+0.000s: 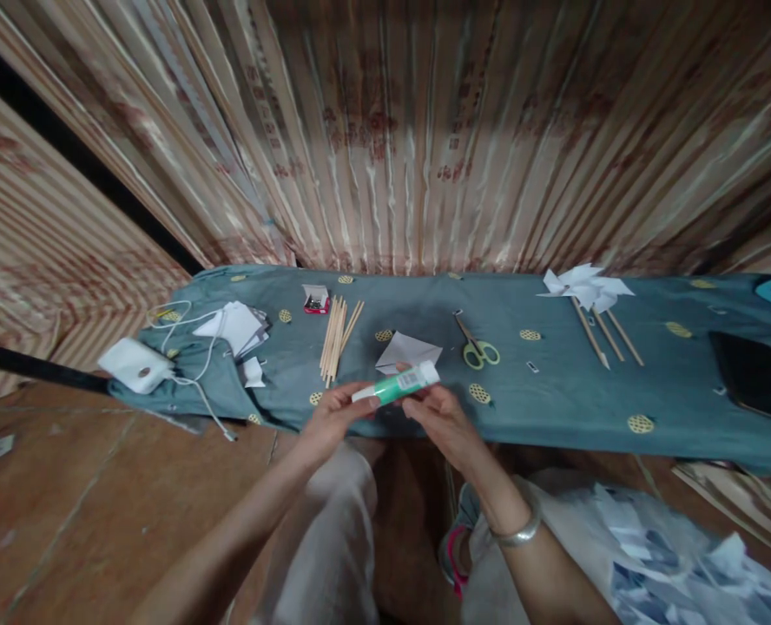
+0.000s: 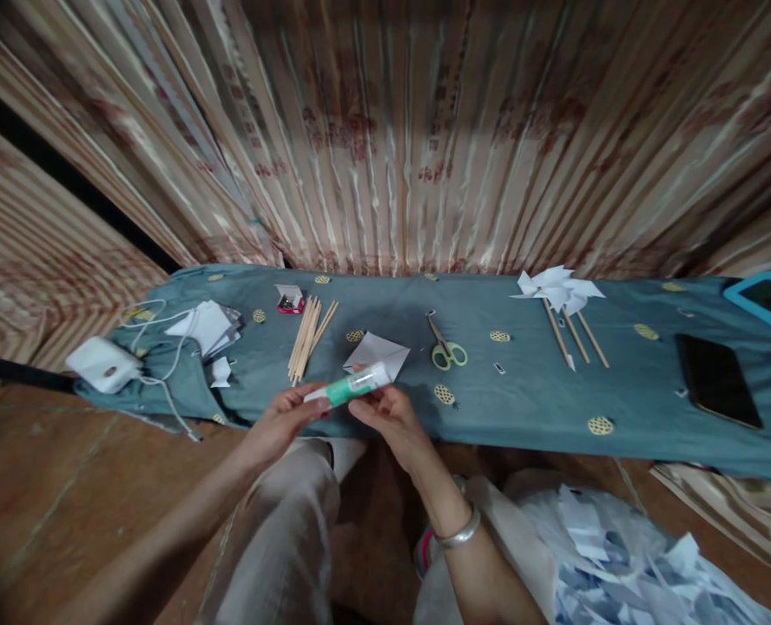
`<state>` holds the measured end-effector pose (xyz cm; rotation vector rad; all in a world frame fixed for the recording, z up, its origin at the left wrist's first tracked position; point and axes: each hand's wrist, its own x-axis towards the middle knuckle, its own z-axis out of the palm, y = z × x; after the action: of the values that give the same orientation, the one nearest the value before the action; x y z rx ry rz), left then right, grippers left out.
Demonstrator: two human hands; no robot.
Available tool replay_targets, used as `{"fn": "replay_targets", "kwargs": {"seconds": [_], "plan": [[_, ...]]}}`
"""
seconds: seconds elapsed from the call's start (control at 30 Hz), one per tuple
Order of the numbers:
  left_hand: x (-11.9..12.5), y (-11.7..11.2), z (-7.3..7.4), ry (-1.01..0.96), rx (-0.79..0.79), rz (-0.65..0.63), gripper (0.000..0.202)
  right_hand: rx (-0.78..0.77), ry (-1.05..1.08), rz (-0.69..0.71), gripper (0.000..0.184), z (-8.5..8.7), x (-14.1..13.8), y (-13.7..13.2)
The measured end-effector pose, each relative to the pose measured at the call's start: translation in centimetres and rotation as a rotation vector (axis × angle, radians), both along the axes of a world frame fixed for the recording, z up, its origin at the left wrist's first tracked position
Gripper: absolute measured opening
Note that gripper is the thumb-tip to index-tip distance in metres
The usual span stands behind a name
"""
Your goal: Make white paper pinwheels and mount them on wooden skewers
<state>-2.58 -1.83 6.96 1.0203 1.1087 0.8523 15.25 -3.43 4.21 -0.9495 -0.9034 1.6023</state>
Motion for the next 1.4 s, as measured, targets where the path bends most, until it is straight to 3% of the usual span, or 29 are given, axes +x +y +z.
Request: {"fn": "replay_targets", "kwargs": {"seconds": [0.07,0.2,0.33,0.4,0.5,0.6,0.67,0.77,0.9,0.97,1.03,1.13,1.2,1.27,1.4], "plan": [[0.8,-0.6,-0.3,-0.039,-0.024,-0.067,0.034,-0.017,0.076,-0.014,0.038,0.4,-0.1,-0.3],[1.1,-1.2,-0.8,-0.053,-0.055,-0.082,0.040,-0.016,0.101,-0.086,0.025,0.8,-0.1,-0.3],[-1.2,-1.0,-1.3,0.061,-0.013,-0.037,0.044,-0.102,0.180,-0.266,0.029,1.0,1.0,0.4],[-3.8,0.0,-1.7,0.190,0.086,0.063,0.049,-0.134,0.218,-0.365,0.030,1.0,2.0,0.9],[-8.6,2.9,-2.2,0.490,0.310,0.210,0.049,-0.171,0.222,-0.403,0.030,0.6,3.3,1.4],[-11.8,6.3,-2.7,0.958,0.427,0.134,0.035,-0.208,0.265,-0.386,0.030,0.0,3.7,1.7],[-12.5,8.2,-3.2,1.145,0.510,0.038,0.033,-0.235,0.314,-0.362,0.029,-0.2,3.5,1.8],[-12.4,9.6,-4.2,1.240,0.552,-0.064,0.045,-0.291,0.401,-0.336,0.025,-0.2,3.1,2.1],[-12.4,9.1,-4.1,1.311,0.620,-0.006,0.055,-0.323,0.472,-0.387,0.025,-0.1,3.2,2.5],[-11.6,8.3,-3.2,1.322,0.696,0.074,0.057,-0.291,0.442,-0.426,0.027,-0.2,3.5,2.9],[-9.5,7.4,-2.2,1.220,0.835,0.039,0.051,-0.238,0.378,-0.485,0.030,-0.3,3.9,3.3],[-4.1,5.8,-1.9,0.966,0.986,-0.232,0.039,-0.144,0.189,-0.560,0.034,-0.8,4.2,4.2],[-0.2,4.9,-2.8,0.892,1.014,-0.381,0.040,-0.088,0.003,-0.575,0.036,-1.3,4.2,4.9],[2.6,4.2,-4.1,0.918,0.989,-0.434,0.047,-0.043,-0.179,-0.585,0.039,-1.8,3.9,5.6],[4.2,3.9,-6.3,0.993,0.965,-0.443,0.051,0.078,-0.459,-0.554,0.038,-2.8,3.2,6.8]]}}
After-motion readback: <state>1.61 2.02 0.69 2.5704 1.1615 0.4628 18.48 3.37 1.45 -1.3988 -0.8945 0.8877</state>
